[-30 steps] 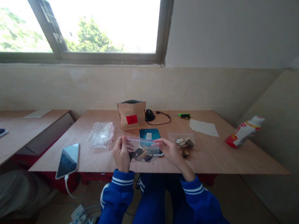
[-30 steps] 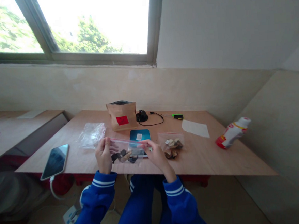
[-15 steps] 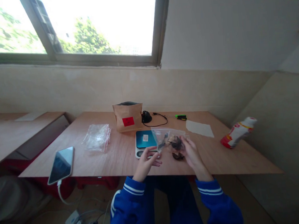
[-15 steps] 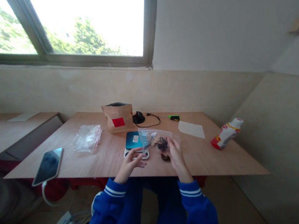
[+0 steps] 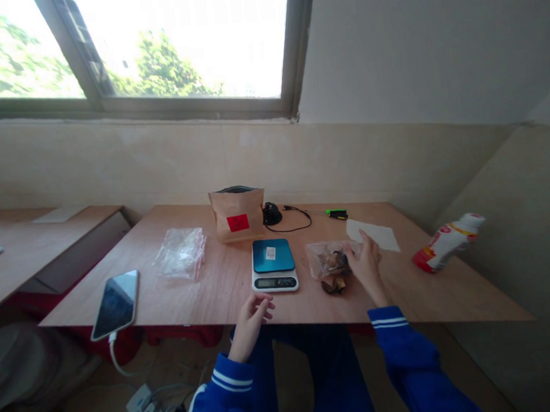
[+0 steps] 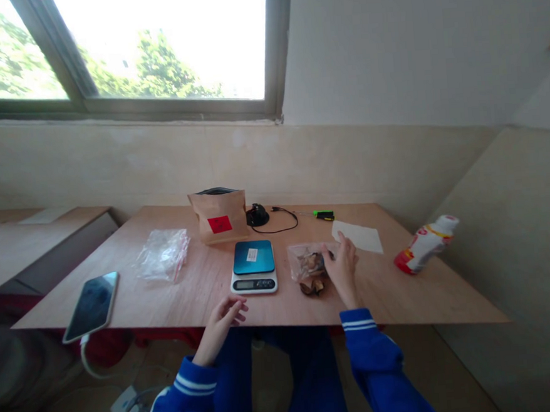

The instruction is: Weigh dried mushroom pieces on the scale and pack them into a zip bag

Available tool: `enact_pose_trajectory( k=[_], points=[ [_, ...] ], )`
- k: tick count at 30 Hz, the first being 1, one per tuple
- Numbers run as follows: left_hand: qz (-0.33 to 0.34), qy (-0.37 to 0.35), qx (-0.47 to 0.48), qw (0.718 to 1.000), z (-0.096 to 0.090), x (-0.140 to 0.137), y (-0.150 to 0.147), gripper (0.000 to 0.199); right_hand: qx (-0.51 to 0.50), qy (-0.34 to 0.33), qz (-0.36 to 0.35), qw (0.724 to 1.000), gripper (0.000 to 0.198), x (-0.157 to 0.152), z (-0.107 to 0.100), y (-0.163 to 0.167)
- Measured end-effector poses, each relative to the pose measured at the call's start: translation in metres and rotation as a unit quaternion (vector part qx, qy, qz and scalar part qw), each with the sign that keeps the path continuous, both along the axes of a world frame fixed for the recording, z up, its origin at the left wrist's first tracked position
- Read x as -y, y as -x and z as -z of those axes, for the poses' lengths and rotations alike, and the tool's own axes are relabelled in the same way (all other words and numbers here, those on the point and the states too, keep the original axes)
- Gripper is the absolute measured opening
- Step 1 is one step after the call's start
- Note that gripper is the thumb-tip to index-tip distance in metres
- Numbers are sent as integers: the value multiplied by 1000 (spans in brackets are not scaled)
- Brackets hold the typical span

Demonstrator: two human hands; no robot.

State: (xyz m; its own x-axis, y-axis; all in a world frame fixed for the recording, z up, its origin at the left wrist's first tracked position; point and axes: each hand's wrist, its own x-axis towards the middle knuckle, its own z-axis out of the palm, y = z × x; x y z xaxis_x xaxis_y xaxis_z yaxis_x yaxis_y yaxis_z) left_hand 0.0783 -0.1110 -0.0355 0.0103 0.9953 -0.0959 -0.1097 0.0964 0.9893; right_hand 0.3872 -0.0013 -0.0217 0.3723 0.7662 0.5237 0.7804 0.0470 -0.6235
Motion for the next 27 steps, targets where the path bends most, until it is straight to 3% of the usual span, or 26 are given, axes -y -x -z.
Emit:
enact_pose_trajectory(
  k=[3, 8, 12, 15, 18, 20, 24, 27],
  points=[
    [-5, 9, 2, 1000, 6, 5, 3, 44, 74, 55, -60, 994, 67, 9, 20, 13],
    [6, 33, 1, 999, 13, 13, 5, 44, 65, 64, -55, 994, 67, -5, 44, 22],
    [1, 49, -1, 999, 14, 19, 7, 44, 60, 77, -60, 993, 68, -32, 37, 24],
    [-8, 51, -10, 999, 14, 23, 10, 43, 73, 99, -44, 991, 70, -36, 23, 28],
    [-20, 52, -11, 998, 15, 27, 14, 44, 98, 39, 5, 994, 66, -12, 20, 30],
    [-25, 58, -7, 998, 16, 29, 16, 45, 113, -8, -2, 994, 56, 14, 29, 28],
    [-25, 62, -1, 998, 18, 30, 13, 46, 154, 35, -130, 979, 41, 60, 57, 20],
    [-16, 55, 4, 998, 15, 31, 10, 45, 136, 59, -185, 972, 34, 72, 70, 13]
  ],
)
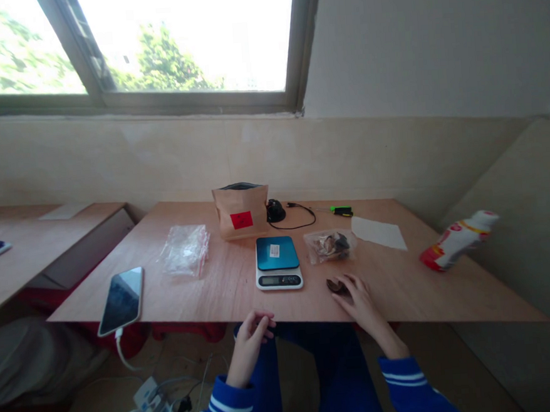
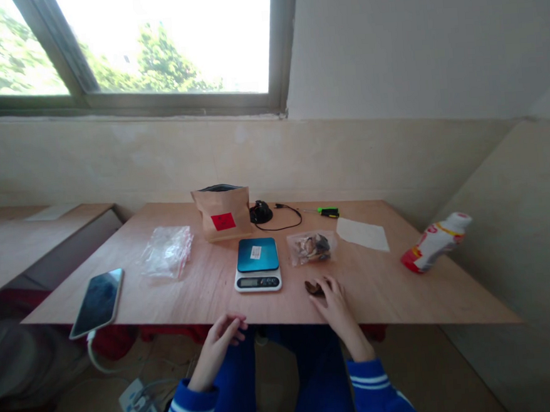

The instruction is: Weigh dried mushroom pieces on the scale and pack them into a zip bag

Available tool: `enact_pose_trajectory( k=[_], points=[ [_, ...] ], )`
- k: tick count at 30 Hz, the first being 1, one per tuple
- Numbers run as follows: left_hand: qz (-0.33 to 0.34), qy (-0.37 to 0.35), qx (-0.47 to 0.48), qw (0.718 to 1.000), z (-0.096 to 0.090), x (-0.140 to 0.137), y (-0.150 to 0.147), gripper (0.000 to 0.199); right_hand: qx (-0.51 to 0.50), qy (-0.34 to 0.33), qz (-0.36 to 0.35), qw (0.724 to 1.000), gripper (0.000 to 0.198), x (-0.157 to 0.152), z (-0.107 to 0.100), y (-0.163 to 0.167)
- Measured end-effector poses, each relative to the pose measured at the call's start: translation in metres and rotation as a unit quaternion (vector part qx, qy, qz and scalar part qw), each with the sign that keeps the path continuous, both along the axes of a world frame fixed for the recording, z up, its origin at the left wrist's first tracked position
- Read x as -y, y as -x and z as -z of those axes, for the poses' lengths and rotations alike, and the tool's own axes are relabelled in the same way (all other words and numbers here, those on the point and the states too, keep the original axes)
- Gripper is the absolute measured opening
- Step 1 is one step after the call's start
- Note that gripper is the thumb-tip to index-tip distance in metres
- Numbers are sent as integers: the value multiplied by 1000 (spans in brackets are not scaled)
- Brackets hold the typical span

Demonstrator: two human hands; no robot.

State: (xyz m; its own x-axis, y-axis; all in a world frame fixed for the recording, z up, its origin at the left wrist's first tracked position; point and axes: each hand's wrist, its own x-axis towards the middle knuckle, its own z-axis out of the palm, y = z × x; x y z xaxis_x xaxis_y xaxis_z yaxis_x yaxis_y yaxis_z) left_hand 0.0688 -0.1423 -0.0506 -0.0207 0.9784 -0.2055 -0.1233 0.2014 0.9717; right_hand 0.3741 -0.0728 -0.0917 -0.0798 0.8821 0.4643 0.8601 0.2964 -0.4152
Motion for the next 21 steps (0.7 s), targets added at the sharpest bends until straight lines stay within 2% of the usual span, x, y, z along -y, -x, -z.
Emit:
enact_pose_trajectory(
  k=[5, 9, 12, 16, 18, 21],
  points=[
    [-9, -3, 7, 1000, -4, 3, 5, 44, -54, 7, -18, 998, 27, -8, -2, -5],
    [-35, 9, 8, 999, 1, 4, 15, 45, -77, 7, -11, 997, 28, -18, -22, 9],
    [-48, 14, 13, 999, 8, 5, 20, 46, -87, -12, -31, 996, 27, -34, -49, 38],
    [-51, 14, 26, 998, 11, 7, 24, 45, -61, -14, -89, 994, 25, -71, -82, 95],
    [-52, 13, 26, 998, 10, 9, 27, 45, -39, 11, -110, 993, 24, -91, -86, 123],
    [-62, 12, 28, 998, 10, 11, 32, 47, -6, 48, -120, 992, 23, -112, -81, 149]
  ],
)
